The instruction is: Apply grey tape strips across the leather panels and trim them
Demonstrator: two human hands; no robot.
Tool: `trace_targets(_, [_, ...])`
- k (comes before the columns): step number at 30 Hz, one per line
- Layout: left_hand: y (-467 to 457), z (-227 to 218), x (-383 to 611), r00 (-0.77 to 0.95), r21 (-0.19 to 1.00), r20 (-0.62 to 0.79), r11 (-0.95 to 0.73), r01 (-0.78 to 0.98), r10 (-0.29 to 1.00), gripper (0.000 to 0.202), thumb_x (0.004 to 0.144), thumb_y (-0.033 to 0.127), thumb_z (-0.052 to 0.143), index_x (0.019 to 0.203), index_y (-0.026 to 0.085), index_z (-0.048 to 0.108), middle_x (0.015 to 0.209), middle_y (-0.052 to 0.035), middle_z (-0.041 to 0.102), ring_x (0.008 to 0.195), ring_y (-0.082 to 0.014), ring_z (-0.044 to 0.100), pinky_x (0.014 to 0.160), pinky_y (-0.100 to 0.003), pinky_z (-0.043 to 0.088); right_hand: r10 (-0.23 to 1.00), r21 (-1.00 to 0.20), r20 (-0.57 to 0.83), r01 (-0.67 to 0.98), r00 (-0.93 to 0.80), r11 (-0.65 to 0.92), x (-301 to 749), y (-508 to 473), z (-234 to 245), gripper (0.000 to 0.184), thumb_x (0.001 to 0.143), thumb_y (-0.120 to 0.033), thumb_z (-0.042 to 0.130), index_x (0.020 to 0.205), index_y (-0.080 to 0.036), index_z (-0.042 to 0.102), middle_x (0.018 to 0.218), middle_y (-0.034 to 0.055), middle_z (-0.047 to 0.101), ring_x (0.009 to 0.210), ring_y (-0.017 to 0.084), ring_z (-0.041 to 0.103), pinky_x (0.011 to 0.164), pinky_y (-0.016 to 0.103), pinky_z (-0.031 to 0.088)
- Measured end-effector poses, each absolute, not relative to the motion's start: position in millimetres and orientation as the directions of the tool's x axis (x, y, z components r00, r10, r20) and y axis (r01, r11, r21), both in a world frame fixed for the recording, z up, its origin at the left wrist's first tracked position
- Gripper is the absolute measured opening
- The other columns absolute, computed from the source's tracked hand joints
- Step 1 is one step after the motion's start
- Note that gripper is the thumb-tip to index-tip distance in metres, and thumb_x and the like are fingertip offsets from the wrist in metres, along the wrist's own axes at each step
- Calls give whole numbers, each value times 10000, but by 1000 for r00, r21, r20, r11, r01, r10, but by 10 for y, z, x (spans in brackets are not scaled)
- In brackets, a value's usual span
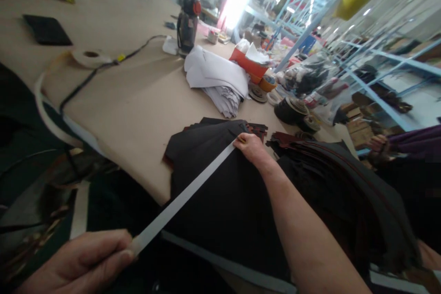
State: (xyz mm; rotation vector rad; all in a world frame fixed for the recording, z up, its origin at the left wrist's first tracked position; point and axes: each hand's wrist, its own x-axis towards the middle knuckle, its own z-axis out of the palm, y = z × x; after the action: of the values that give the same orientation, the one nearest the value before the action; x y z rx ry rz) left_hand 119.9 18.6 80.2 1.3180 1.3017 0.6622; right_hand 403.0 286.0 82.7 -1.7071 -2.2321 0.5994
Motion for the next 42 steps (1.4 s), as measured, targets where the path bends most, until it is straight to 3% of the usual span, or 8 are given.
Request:
trace_targets(9, [110,650,1256,172,865,-462,400,303,870,548,763,688,392,526,198,456,530,17,394,507,-122,398,451,-209,323,965,-443,-42,871,-259,215,4062,2835,846,259,676,-433,562,630,-178,581,568,-14,504,566,141,452,554,269,336])
trace_targets(14, [143,576,1270,101,813,-563,527,248,821,487,703,664,419,540,207,453,520,37,329,494,-115,315,431,-220,250,970,-415,-46,888,-240,200,4043,2805,892,251,663,-429,570,623,-181,583,550,-12,503,563,144,458,547,268,334])
trace_targets(20, [130,400,1309,131,815,-578,576,59,805,421,701,617,471,565,220,435,469,77,278,432,-91,234,397,-226,160,976,-385,-37,904,-217,186,4052,2806,904,250,653,-424,580,645,-176,608,565,-2,539,585,159,485,563,275,346])
trace_targets(42, [280,20,1363,112,807,-589,588,42,800,450,721,611,496,540,207,413,448,85,305,429,-80,260,428,-234,180,985,-440,-49,889,-166,128,4098,2774,888,215,656,-391,626,681,-178,629,577,-11,531,591,161,493,591,293,371])
